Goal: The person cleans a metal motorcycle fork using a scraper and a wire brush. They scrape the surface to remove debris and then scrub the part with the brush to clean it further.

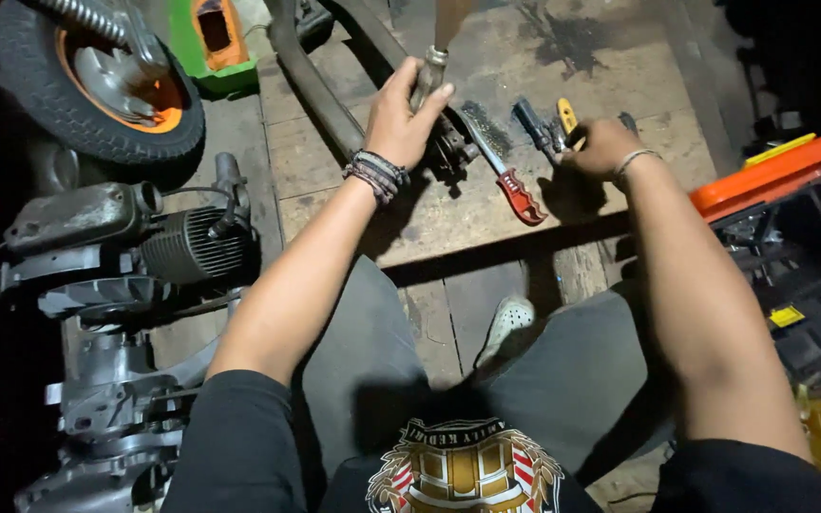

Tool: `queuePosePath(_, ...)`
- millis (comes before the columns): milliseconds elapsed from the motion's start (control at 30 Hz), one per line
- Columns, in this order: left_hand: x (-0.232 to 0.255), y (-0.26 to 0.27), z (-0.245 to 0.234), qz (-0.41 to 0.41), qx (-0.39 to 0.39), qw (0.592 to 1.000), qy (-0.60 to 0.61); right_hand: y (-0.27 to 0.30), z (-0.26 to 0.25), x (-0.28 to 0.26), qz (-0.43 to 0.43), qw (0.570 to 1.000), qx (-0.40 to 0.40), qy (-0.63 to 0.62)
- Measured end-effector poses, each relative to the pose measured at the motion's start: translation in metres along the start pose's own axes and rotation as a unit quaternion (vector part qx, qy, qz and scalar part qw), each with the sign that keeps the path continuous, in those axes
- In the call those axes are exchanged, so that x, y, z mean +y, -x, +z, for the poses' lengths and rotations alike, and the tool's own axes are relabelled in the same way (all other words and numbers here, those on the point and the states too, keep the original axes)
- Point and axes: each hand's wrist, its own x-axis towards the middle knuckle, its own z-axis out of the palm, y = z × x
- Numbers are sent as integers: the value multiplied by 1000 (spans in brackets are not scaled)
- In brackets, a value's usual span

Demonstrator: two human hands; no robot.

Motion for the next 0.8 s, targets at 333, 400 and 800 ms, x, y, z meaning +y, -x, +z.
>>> queuePosePath(333,-1,6,-1,-13,-13,1000,-23,45,16,-100,16,964,-162,212)
queuePosePath(400,-3,9,-8,-7,-25,999,-37,50,28,-110,10,963,-131,237)
queuePosePath(800,-13,17,-39,-143,-59,984,-83,10,5,-46,22,995,-10,101)
